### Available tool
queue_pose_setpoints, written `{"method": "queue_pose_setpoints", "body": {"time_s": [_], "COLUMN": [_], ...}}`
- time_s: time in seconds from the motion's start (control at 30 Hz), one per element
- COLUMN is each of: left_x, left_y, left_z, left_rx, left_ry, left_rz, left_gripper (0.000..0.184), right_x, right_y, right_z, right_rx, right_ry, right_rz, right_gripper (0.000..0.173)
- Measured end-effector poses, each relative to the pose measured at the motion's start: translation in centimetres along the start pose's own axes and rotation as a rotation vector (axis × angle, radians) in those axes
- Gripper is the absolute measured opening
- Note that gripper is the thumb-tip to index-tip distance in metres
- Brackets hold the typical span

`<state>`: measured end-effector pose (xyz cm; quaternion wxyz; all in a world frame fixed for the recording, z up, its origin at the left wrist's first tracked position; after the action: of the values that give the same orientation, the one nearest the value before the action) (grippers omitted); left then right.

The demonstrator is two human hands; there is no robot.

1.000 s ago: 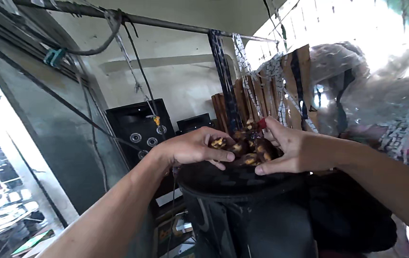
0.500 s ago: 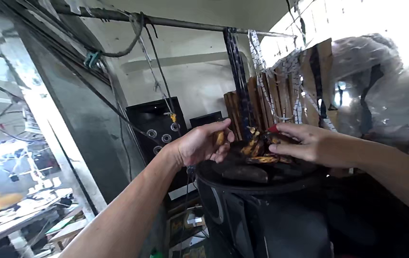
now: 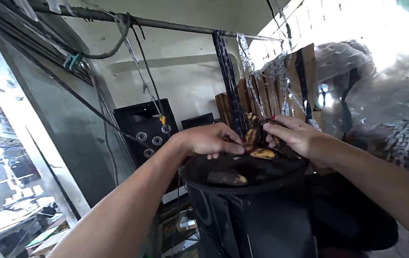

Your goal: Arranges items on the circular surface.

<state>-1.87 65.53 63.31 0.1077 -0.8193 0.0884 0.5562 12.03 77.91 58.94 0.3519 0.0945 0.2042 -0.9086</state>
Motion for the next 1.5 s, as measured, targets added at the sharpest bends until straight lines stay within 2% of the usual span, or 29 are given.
{"method": "queue_pose_setpoints", "body": {"time_s": [0.1,0.2,0.27,0.37,0.47,0.6,0.67,0.73,0.8,0.9,0.97,1.03,1.13,1.23,1.3,1.4,1.5], "left_x": [-0.9,-0.6,-0.3,0.0,0.0,-0.1,-0.2,-0.4,0.0,0.6,0.4,-0.3,-1.2,-1.3,-1.3,-1.1,-0.9], "left_y": [2.2,3.6,4.3,4.9,5.5,6.4,6.8,6.9,6.4,5.1,4.8,4.8,5.6,6.2,6.2,5.7,4.8], "left_z": [1.8,2.7,2.9,2.8,2.5,1.8,1.0,-0.6,-2.4,-3.4,-3.3,-2.6,-0.9,0.8,1.0,0.3,-0.2], "left_rx": [0.061,0.108,0.103,0.097,0.090,0.084,0.073,0.093,0.163,0.140,0.106,0.072,0.043,0.031,0.049,0.072,0.078], "left_ry": [0.419,0.635,0.655,0.657,0.660,0.683,0.600,0.319,0.005,-0.215,-0.282,-0.257,-0.038,0.255,0.347,0.376,0.181], "left_rz": [-0.135,-0.171,-0.183,-0.178,-0.192,-0.205,-0.192,-0.176,-0.075,0.021,0.029,-0.025,-0.225,-0.418,-0.522,-0.607,-0.617], "left_gripper": [0.028,0.037,0.037,0.038,0.037,0.035,0.032,0.025,0.029,0.022,0.015,0.014,0.017,0.017,0.017,0.018,0.018], "right_x": [0.2,0.9,1.7,2.5,2.4,2.4,2.3,2.1,1.9,1.3,0.8,0.4,0.2,0.2,0.1,0.3,0.8], "right_y": [-0.2,-0.2,0.3,0.5,-0.1,-0.1,-0.2,-0.1,-0.2,-0.6,-0.6,-0.7,-0.9,-0.8,-0.7,-0.5,-0.5], "right_z": [0.0,0.3,0.7,1.3,1.7,2.0,1.8,1.7,1.5,1.5,1.2,0.9,0.4,0.4,0.7,1.4,1.8], "right_rx": [-0.014,-0.075,-0.152,-0.210,-0.199,-0.202,-0.208,-0.181,-0.162,-0.079,0.034,0.110,0.154,0.178,0.190,0.185,0.140], "right_ry": [0.084,0.337,0.443,0.517,0.574,0.665,0.659,0.620,0.551,0.383,0.173,-0.051,-0.282,-0.398,-0.439,-0.499,-0.527], "right_rz": [0.017,0.046,0.051,0.126,0.192,0.093,0.056,0.049,0.070,0.095,0.103,0.135,0.192,0.187,0.182,0.185,0.167], "right_gripper": [0.043,0.044,0.046,0.063,0.060,0.047,0.043,0.041,0.038,0.039,0.044,0.046,0.034,0.028,0.028,0.029,0.035]}}
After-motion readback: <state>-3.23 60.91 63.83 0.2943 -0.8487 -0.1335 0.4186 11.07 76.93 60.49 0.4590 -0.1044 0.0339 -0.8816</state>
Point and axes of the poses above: each hand's wrist, its own y-axis away from the middle knuckle, its own x-axis out of the palm, z = x × y, the point moved 7 cm from there along -y, towards the middle knuckle, and after that the axes turned 15 degrees about x, right-handed, at the moved point
